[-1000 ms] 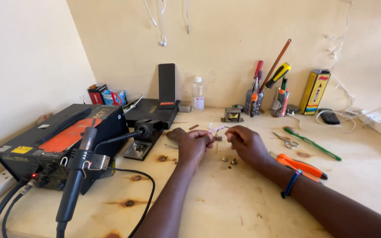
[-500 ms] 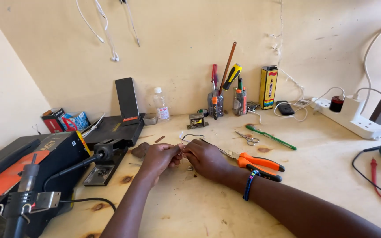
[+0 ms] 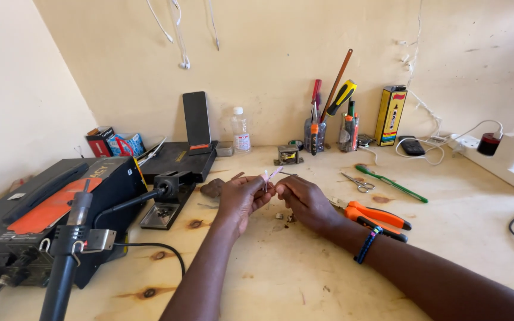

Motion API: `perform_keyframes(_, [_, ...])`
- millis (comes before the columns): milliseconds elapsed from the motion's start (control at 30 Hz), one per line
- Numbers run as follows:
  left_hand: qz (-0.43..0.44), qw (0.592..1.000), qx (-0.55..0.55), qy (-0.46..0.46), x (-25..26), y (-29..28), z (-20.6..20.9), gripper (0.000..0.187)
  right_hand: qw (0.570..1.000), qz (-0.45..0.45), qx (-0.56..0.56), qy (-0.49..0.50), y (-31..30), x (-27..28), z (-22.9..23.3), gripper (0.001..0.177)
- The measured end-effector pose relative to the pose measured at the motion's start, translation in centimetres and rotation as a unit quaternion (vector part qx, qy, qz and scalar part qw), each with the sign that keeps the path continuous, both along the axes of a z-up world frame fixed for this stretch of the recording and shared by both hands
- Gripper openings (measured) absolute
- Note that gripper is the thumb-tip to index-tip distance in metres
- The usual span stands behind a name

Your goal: Soldering wires to a small electronic component using a soldering iron and other hand tools.

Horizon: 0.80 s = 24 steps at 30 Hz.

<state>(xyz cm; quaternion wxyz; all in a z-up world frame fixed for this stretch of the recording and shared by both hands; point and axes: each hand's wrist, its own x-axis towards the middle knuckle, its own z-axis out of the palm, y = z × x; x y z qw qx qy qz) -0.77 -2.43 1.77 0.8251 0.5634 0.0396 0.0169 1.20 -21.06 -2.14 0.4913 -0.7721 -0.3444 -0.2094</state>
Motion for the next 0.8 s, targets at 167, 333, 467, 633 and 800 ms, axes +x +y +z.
perform_keyframes(167, [0.003, 1.000, 0.027, -0.013, -0.4, -0.1, 0.0, 0.025, 0.999, -0.020, -0.020, -0.018, 0.1, -0.2, 0.2, 0.013])
perform_keyframes(333, [0.002, 0.994, 0.086, -0.067, -1.1, 0.7, 0.5, 0.043, 0.999, -0.029, -0.027, -0.031, 0.2, 0.4, -0.4, 0.011])
perform_keyframes(467, [-0.020, 0.929, 0.331, -0.164, -2.4, 0.9, 2.3, 0.030, 0.996, -0.036, -0.044, -0.068, 0.3, -0.1, 0.0, 0.009])
perform_keyframes(633, [-0.062, 0.860, 0.467, -0.195, -0.9, 0.8, 0.7, 0.034, 0.995, -0.032, -0.062, -0.077, 0.3, -0.2, 0.2, 0.009])
perform_keyframes(800, [-0.012, 0.828, 0.534, -0.172, 2.7, 1.4, -2.0, 0.023, 0.980, -0.096, -0.110, -0.136, -3.2, 3.6, 2.4, 0.011])
